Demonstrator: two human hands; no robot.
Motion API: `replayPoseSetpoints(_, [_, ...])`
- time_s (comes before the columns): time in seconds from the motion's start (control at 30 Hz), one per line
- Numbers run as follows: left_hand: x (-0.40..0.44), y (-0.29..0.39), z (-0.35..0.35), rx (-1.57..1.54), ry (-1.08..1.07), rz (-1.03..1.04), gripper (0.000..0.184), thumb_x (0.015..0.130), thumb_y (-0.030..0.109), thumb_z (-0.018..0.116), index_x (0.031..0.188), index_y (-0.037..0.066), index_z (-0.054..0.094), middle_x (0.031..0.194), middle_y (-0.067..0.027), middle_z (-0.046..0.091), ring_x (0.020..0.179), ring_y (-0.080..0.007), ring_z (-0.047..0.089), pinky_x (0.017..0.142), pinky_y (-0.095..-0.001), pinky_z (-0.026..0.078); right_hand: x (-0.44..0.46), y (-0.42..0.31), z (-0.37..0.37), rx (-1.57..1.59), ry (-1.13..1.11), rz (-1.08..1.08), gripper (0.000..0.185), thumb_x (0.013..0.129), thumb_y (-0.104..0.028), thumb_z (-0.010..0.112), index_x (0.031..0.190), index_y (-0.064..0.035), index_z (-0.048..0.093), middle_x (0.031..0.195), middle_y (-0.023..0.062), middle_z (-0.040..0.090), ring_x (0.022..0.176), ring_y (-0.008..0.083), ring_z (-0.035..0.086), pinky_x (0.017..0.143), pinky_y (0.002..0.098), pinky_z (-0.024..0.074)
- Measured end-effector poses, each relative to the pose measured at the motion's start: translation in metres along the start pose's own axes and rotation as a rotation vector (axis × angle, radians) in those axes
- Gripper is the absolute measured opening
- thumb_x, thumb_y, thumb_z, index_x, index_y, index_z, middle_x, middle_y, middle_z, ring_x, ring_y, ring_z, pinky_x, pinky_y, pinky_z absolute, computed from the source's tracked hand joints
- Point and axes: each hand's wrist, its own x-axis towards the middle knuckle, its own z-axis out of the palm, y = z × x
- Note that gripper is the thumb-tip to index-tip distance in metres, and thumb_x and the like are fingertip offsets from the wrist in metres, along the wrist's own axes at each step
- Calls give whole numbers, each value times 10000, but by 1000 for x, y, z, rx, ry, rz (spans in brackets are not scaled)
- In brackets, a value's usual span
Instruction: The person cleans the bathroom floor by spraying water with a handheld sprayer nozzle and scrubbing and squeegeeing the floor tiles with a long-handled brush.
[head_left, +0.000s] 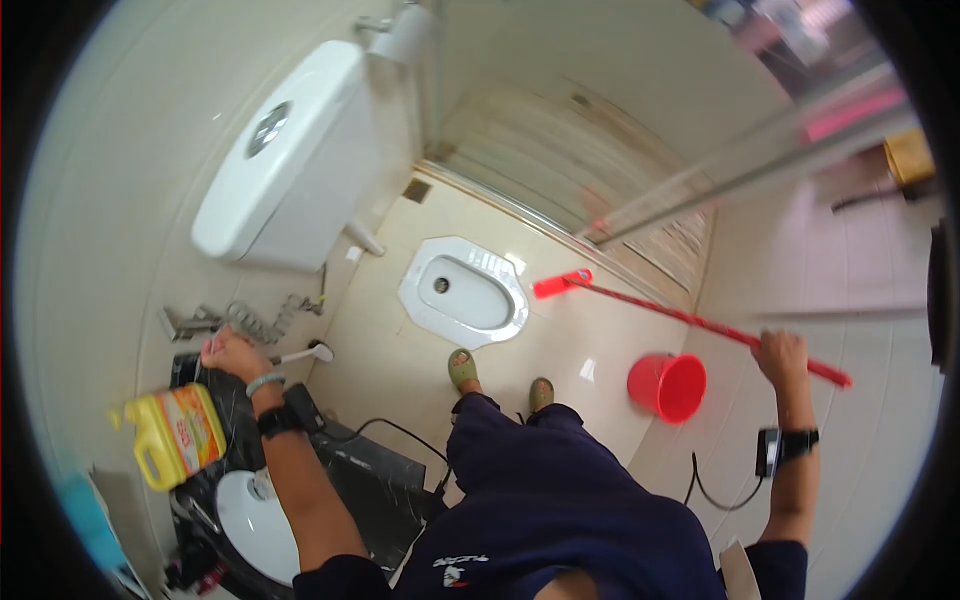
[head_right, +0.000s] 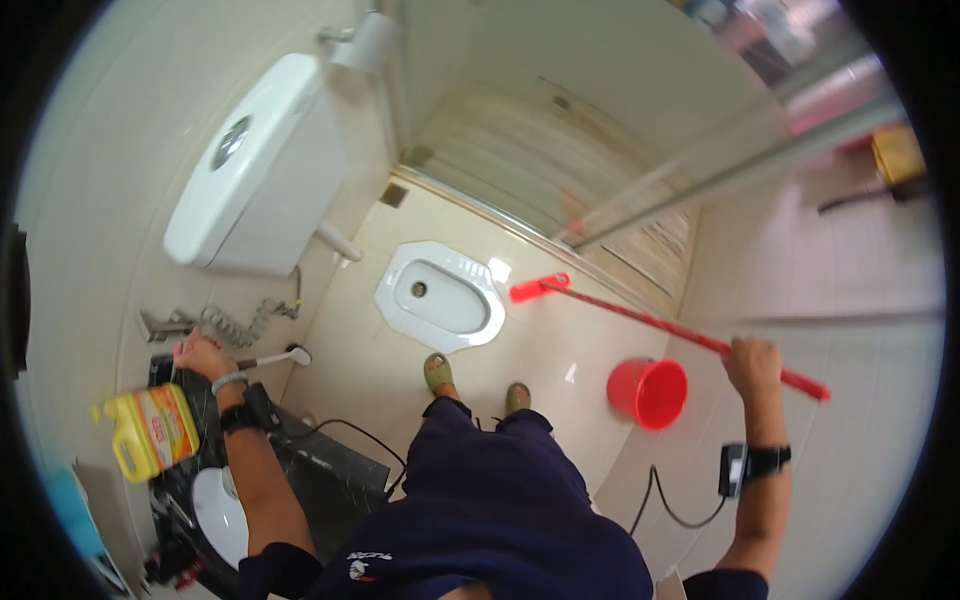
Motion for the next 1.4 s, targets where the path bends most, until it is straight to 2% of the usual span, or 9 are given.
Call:
replayPoseSetpoints(0.27, [-141, 27, 81, -8, -631, 170, 341, 855, 29, 513, 1173, 45, 392, 942, -53, 517, 592, -81, 467, 464, -198, 390, -37, -20, -6, 52, -177, 53, 169, 790, -291, 660, 810, -125, 630, 686, 70, 654, 667, 255, 658, 590, 367, 493])
replayPoseSetpoints(0.37, [-216, 44, 108, 136, -1092, 102, 142, 905, 69, 540, 1042, 52, 508, 925, -27, 554, 634, -60, 495, 480, -185, 379, -71, 2, 40, 204, -175, 132, 166, 801, -288, 648, 806, -125, 619, 680, 76, 645, 652, 270, 650, 562, 372, 480])
replayPoseSetpoints(0.53, [-326, 11, 166, 302, -1569, 174, 108, 911, 114, 547, 1004, 59, 550, 903, -2, 575, 658, -52, 514, 505, -175, 386, -94, 39, 126, 202, -23, 260, 55, 788, -197, 611, 819, -153, 621, 701, 27, 604, 735, 214, 615, 749, 396, 405])
replayPoseSetpoints(0.87, [-514, -102, 248, 557, -2086, 274, 85, 921, 150, 554, 964, 77, 553, 881, 1, 576, 629, -47, 516, 491, -177, 389, -184, 36, 227, 110, -70, 335, 63, 740, -126, 583, 680, -135, 598, 616, -1, 551, 684, 159, 576, 734, 313, 376])
replayPoseSetpoints(0.9, [-505, -95, 267, 556, -2112, 192, 94, 920, 158, 560, 958, 72, 557, 849, 4, 571, 624, -49, 519, 487, -181, 390, -159, 51, 186, 72, -77, 274, 63, 735, -123, 581, 675, -135, 598, 616, 2, 549, 682, 158, 572, 770, 322, 383])
replayPoseSetpoints(1.1, [-627, -142, 303, 772, -2507, 385, 82, 908, 149, 569, 933, 70, 563, 758, 10, 540, 581, -56, 474, 472, -193, 351, -211, 58, 254, 90, -202, 375, 70, 722, -127, 578, 654, -138, 592, 614, 1, 542, 704, 158, 569, 990, 380, 341])
replayPoseSetpoints(1.27, [-647, -183, 334, 704, -2718, 292, 40, 888, 72, 551, 920, 50, 544, 739, 1, 540, 567, -69, 498, 454, -204, 383, -241, 35, 225, -105, -625, 433, 52, 743, -133, 574, 702, -145, 604, 638, -10, 517, 721, 165, 565, 1031, 476, 324])
replayPoseSetpoints(1.33, [-671, -189, 357, 666, -2819, 506, 147, 884, 201, 611, 898, 55, 615, 766, -44, 616, 651, -137, 618, 565, -257, 496, -251, 38, 223, 22, -704, 511, 66, 735, -145, 578, 683, -149, 618, 646, -11, 531, 759, 170, 574, 1039, 496, 304])
replayPoseSetpoints(1.4, [-691, -201, 355, 636, -2890, 495, 197, 895, 244, 607, 994, 74, 601, 806, -36, 618, 653, -115, 600, 533, -239, 460, -299, 9, 243, 23, -693, 627, 68, 733, -146, 580, 681, -151, 623, 655, -10, 542, 781, 172, 576, 1044, 503, 294])
